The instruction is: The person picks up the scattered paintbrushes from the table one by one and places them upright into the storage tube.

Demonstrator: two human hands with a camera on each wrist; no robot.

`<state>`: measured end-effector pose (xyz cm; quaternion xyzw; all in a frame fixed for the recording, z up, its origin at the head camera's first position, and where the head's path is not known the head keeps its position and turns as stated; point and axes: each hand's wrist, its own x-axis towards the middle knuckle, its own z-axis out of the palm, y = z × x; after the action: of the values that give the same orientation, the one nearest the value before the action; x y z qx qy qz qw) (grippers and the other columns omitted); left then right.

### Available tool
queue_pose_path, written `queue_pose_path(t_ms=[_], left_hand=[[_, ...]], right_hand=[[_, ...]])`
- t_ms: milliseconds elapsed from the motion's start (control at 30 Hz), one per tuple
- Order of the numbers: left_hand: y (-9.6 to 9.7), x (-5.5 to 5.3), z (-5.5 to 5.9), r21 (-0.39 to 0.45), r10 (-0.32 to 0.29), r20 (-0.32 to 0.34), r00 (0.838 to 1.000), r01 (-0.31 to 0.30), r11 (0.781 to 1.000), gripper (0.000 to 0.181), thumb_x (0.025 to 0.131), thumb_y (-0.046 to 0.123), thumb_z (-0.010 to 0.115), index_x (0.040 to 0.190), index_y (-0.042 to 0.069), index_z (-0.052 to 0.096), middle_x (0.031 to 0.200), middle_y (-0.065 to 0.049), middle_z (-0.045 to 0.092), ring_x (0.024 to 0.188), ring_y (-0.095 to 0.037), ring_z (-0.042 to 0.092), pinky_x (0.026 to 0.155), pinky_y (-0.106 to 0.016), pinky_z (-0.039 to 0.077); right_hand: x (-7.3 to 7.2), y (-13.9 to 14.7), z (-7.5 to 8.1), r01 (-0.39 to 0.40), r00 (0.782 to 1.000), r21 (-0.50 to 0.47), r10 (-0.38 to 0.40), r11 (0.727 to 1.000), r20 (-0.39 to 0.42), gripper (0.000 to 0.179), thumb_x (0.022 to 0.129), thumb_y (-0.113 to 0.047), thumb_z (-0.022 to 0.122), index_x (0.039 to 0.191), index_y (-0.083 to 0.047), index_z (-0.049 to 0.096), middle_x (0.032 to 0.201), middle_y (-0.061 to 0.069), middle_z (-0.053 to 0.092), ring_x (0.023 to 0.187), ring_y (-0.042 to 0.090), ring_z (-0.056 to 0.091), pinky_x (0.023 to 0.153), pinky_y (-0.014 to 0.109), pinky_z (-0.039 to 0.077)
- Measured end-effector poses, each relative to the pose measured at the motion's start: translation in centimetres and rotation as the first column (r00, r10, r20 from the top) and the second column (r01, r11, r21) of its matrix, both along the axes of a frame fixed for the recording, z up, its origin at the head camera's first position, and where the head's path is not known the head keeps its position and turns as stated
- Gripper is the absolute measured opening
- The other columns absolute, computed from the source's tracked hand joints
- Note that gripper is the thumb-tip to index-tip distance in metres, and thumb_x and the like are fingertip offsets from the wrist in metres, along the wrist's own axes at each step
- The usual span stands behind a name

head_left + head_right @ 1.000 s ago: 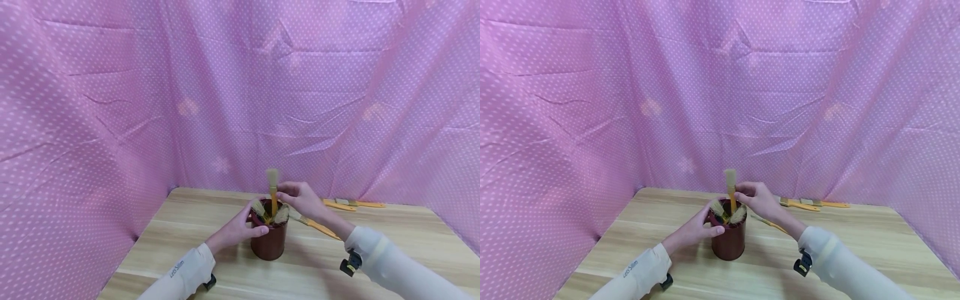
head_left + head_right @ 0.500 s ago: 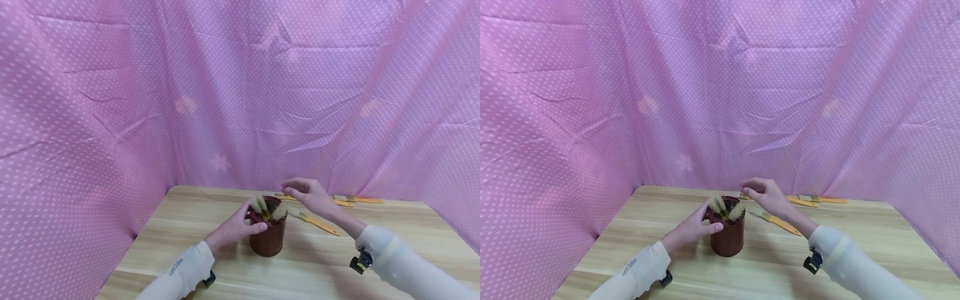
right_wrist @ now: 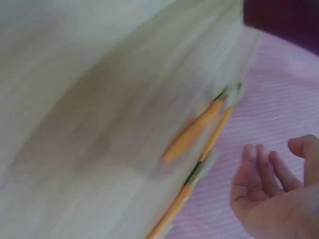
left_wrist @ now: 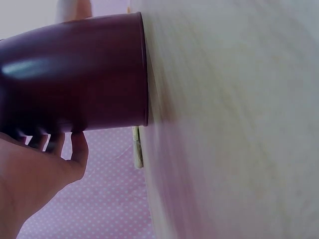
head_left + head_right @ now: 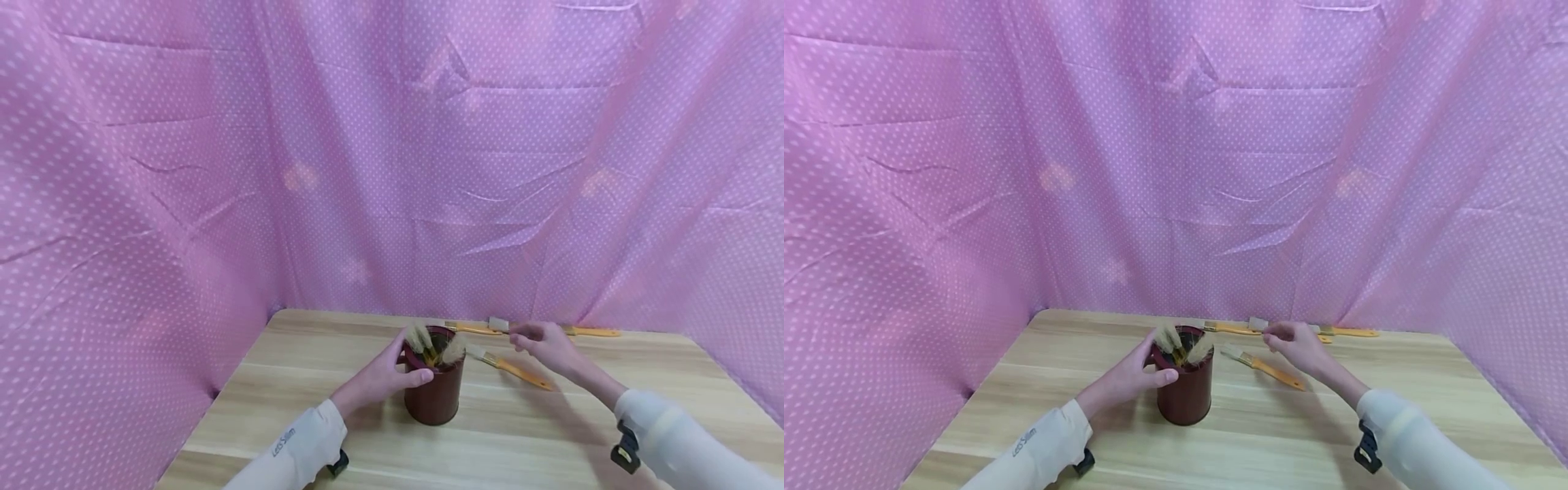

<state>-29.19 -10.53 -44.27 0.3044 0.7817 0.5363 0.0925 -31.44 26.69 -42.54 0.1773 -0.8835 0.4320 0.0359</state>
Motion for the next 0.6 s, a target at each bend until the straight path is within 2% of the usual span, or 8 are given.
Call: queue_pose_path(t_ms=[100,200,333,467,600], left_hand=[[0.0,-0.1,-0.1,0.004,-0.009,-0.011,1.000,0.009,1.000,0.084,0.092,0.051,0.072,0.158,0.044,0.020,0.154,0.005,0.038,0.137,-0.031,0.041,0.108,-0.055,0.037],[-0.1,-0.1,0.0,0.006,-0.015,-0.014,1.000,0.015,1.000,0.081,0.093,0.051,0.071,0.157,0.045,0.022,0.153,0.007,0.038,0.137,-0.030,0.041,0.108,-0.054,0.036],[-0.2,-0.1,0.0,0.014,-0.017,-0.012,1.000,0.017,1.000,0.082,0.093,0.051,0.072,0.157,0.045,0.021,0.153,0.006,0.038,0.137,-0.028,0.041,0.108,-0.051,0.038],[-0.1,-0.1,0.0,0.025,-0.020,-0.007,1.000,0.020,0.999,0.082,0.093,0.049,0.073,0.157,0.043,0.022,0.153,0.006,0.038,0.136,-0.025,0.042,0.107,-0.046,0.040],[0.1,-0.1,-0.1,0.027,-0.021,-0.011,1.000,0.021,0.999,0.082,0.093,0.049,0.073,0.158,0.040,0.024,0.152,0.005,0.040,0.134,-0.024,0.044,0.106,-0.044,0.041]], right_hand=[[-0.2,0.6,-0.9,-0.038,0.998,0.110,0.032,0.993,0.060,0.030,0.100,-0.019,0.067,0.120,0.004,0.069,0.106,0.010,0.071,0.093,0.024,0.067,0.078,0.037,0.056],[-0.2,0.4,-1.7,-0.107,0.992,0.202,0.092,0.974,0.081,0.031,0.098,-0.019,0.070,0.119,0.004,0.068,0.106,0.007,0.069,0.094,0.023,0.065,0.079,0.039,0.055],[-0.4,-0.2,-2.3,-0.163,0.986,0.255,0.162,0.953,0.022,0.025,0.093,-0.011,0.074,0.110,0.006,0.070,0.097,0.005,0.068,0.088,0.021,0.064,0.075,0.036,0.055],[-0.7,-0.9,-2.9,-0.166,0.978,0.313,0.197,0.935,-0.068,0.018,0.087,-0.002,0.075,0.102,0.006,0.071,0.086,0.000,0.066,0.077,0.012,0.060,0.066,0.029,0.053],[-0.9,-1.1,-3.4,-0.162,0.969,0.359,0.216,0.919,-0.117,0.015,0.082,0.006,0.074,0.097,0.005,0.073,0.082,-0.001,0.065,0.071,0.008,0.056,0.062,0.027,0.051]])
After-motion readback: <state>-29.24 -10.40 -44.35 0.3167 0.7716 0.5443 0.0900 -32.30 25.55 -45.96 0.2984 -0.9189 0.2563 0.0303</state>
